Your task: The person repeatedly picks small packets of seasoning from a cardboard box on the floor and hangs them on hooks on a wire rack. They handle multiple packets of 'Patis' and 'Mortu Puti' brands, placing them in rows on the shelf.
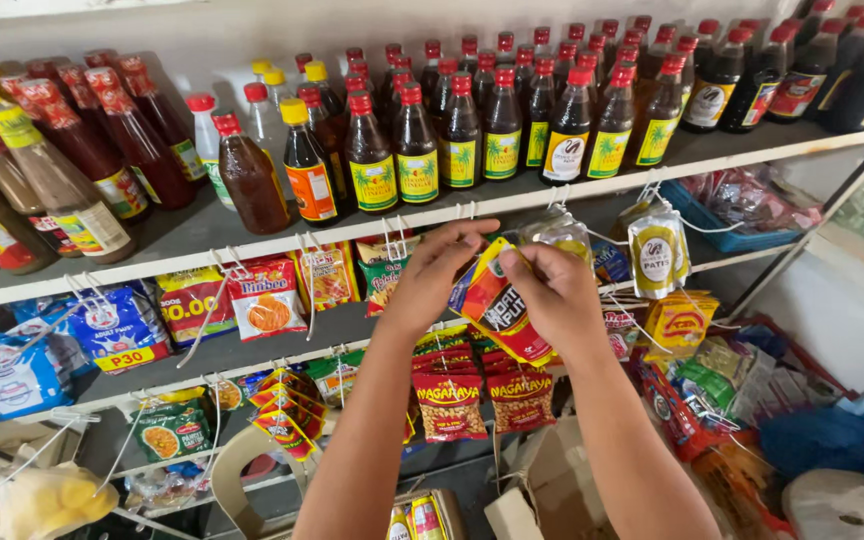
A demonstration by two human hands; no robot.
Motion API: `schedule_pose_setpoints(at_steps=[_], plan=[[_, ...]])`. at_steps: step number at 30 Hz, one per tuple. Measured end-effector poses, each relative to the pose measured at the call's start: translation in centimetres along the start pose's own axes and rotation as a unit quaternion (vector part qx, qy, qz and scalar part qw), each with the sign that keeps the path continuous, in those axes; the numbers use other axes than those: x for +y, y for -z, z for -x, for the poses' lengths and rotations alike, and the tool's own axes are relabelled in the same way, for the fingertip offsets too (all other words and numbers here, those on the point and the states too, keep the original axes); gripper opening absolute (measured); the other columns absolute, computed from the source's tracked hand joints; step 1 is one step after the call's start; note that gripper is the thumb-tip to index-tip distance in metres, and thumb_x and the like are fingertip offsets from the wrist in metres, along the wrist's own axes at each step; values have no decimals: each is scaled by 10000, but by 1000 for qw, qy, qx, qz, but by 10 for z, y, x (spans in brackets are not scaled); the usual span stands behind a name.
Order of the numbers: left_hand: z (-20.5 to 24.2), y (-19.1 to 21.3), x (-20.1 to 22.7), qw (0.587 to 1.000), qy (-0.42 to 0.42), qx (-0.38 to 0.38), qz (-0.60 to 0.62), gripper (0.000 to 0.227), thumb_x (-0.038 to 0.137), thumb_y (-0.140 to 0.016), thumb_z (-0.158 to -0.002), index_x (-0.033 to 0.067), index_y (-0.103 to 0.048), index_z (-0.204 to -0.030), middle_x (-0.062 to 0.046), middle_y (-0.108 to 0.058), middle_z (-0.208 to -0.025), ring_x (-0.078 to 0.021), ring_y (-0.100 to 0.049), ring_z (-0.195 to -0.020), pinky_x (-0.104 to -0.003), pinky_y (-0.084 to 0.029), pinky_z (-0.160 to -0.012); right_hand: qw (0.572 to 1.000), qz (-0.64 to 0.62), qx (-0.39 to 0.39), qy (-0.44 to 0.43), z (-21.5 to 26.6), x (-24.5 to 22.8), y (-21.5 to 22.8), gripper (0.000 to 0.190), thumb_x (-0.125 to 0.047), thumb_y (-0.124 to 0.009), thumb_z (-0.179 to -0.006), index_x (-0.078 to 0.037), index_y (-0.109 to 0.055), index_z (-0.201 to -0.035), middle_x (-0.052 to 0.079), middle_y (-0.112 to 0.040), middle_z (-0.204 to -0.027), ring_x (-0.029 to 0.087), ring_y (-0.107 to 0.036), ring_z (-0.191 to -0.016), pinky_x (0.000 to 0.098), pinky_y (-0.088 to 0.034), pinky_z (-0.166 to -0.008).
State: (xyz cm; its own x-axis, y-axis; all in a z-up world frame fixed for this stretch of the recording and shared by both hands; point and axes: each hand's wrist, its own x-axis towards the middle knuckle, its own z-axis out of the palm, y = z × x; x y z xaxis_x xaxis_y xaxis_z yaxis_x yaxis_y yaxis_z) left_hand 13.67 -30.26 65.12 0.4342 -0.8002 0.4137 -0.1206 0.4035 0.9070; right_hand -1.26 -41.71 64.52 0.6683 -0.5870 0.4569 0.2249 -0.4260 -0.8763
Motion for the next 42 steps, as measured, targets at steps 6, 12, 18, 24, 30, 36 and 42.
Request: schedule_pose_setpoints(at_steps=[6, 12, 18, 24, 30, 36, 42], plan=[[2, 0, 5, 995, -51, -22, -88, 299, 121, -646, -941, 21, -719, -1214, -43, -678, -1021, -105, -638, -897, -267, -526, -800, 998, 52, -1, 37, -5, 1, -2, 202, -187, -667, -985, 5, -726, -961, -36, -691, -736, 2, -559, -651, 215, -444, -564], [1, 0, 9, 973, -113, -9, -200, 250, 154, -656, -986, 27, -755, -1177, -42, -720, -978, -92, -657, -890, -260, -525, -802, 998, 31, 2, 51, -3, 3, -3, 208, -185, -674, -1003, 10, -720, -948, -35, -659, -728, 3, -522, -657, 214, -413, -560], [-3, 0, 15, 985, -21, -28, -168, 236, 198, -665, -989, 26, -751, -1126, -20, -750, -954, -54, -641, -855, -243, -541, -769, 999, 22, 10, 26, -4, 4, -2, 230, -191, -678, -1021, 20, -730, -945, -25, -592, -706, 20, -472, -644, 231, -362, -551], [-3, -2, 14, 981, -41, -12, -192, 215, 172, -685, -960, 21, -769, -1089, 4, -764, -928, -30, -644, -833, -225, -538, -752, 999, 43, 14, 23, -2, 0, -1, 228, -208, -682, -993, 9, -738, -948, -50, -616, -666, 4, -481, -606, 226, -376, -518], [-3, -6, 20, 981, -17, 13, -195, 216, 184, -688, -958, 23, -781, -1069, 1, -754, -860, -23, -603, -742, -226, -499, -656, 998, 60, 18, 16, -3, -7, -1, 245, -212, -678, -989, 9, -733, -899, -41, -587, -627, 14, -454, -577, 247, -351, -496], [-1, -13, 23, 964, -50, 41, -259, 207, 179, -680, -919, 23, -783, -1007, -15, -763, -803, -34, -616, -653, -232, -505, -606, 995, 82, 29, 39, -3, -7, -2, 202, -170, -673, -964, 5, -728, -881, -37, -606, -619, 12, -492, -568, 250, -377, -495], [-3, -16, 9, 967, -38, 101, -230, 181, 173, -688, -909, 23, -768, -969, -63, -775, -803, -93, -686, -682, -266, -530, -616, 994, 101, 21, -35, -10, 9, -3, 211, -153, -655, -977, 18, -724, -874, 37, -589, -621, 64, -477, -571, 297, -361, -502]])
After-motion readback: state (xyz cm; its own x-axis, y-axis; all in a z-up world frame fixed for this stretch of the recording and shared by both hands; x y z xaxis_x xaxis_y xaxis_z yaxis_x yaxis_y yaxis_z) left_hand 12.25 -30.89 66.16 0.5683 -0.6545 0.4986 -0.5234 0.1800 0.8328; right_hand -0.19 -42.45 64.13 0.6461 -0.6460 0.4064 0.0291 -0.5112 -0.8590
